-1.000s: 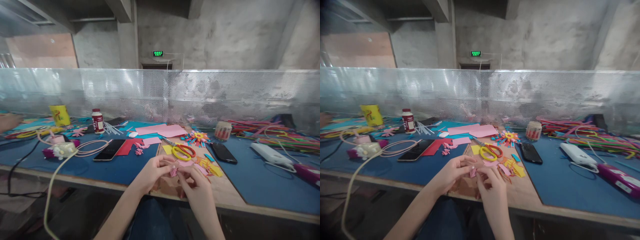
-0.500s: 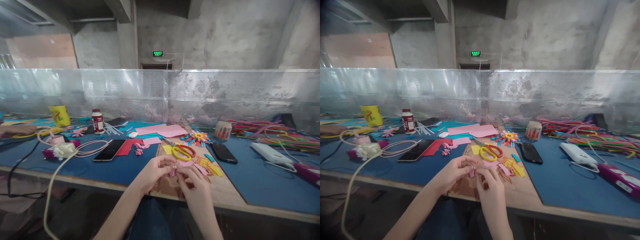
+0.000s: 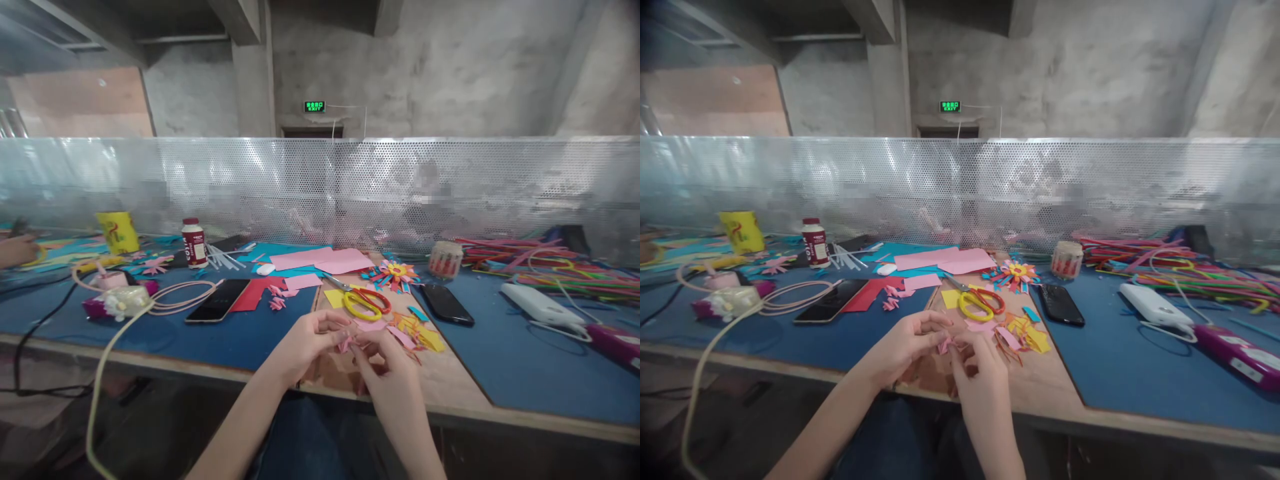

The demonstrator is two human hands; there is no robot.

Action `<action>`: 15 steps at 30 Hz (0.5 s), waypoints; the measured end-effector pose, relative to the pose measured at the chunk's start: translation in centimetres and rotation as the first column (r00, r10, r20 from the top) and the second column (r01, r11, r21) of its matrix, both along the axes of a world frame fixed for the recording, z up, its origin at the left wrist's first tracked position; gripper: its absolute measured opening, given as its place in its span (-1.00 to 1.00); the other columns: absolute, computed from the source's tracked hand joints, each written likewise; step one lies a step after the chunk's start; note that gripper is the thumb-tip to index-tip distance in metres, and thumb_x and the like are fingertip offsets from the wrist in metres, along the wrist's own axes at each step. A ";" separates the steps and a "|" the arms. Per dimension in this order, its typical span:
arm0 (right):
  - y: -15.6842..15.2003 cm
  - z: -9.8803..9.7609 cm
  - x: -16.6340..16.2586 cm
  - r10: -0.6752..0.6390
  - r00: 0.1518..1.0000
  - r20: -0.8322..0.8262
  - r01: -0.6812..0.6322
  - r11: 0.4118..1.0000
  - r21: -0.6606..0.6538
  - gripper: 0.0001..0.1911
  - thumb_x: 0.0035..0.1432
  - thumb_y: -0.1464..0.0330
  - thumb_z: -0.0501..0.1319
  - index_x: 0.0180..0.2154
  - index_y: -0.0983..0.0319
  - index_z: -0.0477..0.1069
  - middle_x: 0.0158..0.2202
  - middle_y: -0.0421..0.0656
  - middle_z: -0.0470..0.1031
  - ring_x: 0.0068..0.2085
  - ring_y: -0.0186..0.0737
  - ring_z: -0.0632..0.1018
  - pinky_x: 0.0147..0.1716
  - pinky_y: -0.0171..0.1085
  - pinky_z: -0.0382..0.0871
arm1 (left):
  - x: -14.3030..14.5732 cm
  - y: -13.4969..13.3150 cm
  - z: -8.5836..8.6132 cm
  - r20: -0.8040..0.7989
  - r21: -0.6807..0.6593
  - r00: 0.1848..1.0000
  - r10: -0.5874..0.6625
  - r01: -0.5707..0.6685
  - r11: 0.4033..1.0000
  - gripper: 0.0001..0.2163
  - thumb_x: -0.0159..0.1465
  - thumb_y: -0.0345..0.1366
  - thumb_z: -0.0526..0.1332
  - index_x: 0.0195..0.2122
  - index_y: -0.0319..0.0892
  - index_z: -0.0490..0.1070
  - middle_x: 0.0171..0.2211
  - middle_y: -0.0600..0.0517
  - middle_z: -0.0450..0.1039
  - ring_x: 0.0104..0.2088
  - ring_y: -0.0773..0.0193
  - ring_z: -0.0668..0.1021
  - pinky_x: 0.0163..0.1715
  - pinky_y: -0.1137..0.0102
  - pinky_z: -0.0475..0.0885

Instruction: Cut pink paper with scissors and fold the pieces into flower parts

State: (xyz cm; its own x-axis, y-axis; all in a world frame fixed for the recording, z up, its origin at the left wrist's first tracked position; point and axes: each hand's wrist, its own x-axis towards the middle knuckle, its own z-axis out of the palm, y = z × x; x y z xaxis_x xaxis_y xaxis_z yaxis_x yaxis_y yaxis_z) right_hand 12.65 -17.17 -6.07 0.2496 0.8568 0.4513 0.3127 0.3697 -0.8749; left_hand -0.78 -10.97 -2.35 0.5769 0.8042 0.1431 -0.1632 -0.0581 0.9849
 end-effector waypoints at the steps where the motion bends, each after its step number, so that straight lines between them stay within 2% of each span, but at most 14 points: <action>1: 0.0 0.0 0.0 -0.004 1.000 0.005 0.004 1.000 0.004 -0.84 0.09 0.26 0.14 -0.35 0.23 0.35 -0.50 -0.24 0.37 -0.71 -0.43 0.38 -0.76 -0.42 0.26 | 0.0 0.0 0.0 -0.004 0.002 1.000 0.005 -0.005 1.000 -0.69 0.01 -0.22 0.33 -0.26 -0.27 0.38 -0.50 0.03 0.43 -0.46 0.37 0.44 -0.39 0.49 0.29; 9: 0.2 -0.2 0.0 -0.073 0.993 0.093 0.065 0.994 0.084 -0.87 0.09 0.31 0.12 -0.37 0.22 0.39 -0.42 -0.17 0.40 -0.57 -0.38 0.43 -0.68 -0.43 0.29 | 0.0 0.0 0.0 -0.031 0.024 0.999 0.043 -0.042 0.999 -0.71 0.02 -0.24 0.32 -0.26 -0.28 0.40 -0.51 0.03 0.43 -0.48 0.38 0.44 -0.44 0.50 0.28; 15: 0.0 0.1 -0.2 -0.088 0.989 0.122 0.078 0.994 0.081 -0.85 0.11 0.31 0.09 -0.35 0.22 0.39 -0.40 -0.14 0.42 -0.55 -0.37 0.42 -0.68 -0.43 0.28 | 0.1 -0.1 0.0 -0.012 0.034 0.998 0.063 -0.062 0.997 -0.70 0.01 -0.24 0.32 -0.27 -0.28 0.41 -0.47 0.01 0.44 -0.48 0.36 0.45 -0.41 0.48 0.31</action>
